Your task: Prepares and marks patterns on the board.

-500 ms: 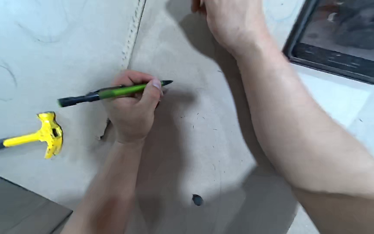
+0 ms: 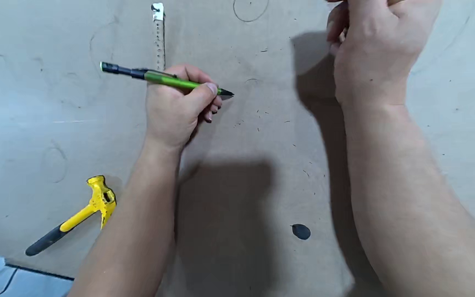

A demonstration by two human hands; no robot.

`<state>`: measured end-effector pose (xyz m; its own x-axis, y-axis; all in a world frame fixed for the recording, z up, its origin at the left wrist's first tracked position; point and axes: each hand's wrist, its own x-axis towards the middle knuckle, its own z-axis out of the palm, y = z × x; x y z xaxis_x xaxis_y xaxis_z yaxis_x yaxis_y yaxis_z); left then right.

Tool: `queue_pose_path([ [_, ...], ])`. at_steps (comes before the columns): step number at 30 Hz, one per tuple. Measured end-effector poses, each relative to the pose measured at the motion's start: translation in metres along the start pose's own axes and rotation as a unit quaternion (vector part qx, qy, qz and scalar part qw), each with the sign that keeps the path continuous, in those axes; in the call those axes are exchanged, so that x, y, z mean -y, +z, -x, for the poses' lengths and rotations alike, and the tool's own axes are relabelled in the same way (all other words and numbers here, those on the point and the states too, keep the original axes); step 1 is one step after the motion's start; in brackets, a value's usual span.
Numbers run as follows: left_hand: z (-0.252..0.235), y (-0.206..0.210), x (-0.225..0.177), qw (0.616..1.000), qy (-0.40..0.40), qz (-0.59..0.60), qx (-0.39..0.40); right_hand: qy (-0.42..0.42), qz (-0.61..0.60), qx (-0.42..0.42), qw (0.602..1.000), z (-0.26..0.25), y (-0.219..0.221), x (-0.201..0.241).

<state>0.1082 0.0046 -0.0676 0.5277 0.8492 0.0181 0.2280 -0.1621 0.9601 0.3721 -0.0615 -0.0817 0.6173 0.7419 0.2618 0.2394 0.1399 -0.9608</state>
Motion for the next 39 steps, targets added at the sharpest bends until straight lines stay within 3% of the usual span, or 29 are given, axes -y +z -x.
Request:
queue_pose_path([
  [5, -0.024, 0.017, 0.001, 0.999, 0.044, -0.010, 0.010, 0.007, 0.026, 0.000, 1.000, 0.001, -0.002, 0.000],
  [18, -0.024, 0.019, 0.001, 0.998, 0.049, -0.026, 0.000, 0.028, 0.020, 0.012, 0.999, 0.001, -0.003, 0.002],
  [39, -0.019, 0.022, -0.002, 0.997, 0.038, -0.057, -0.027, -0.005, 0.005, -0.003, 1.000, 0.000, 0.000, -0.003],
])
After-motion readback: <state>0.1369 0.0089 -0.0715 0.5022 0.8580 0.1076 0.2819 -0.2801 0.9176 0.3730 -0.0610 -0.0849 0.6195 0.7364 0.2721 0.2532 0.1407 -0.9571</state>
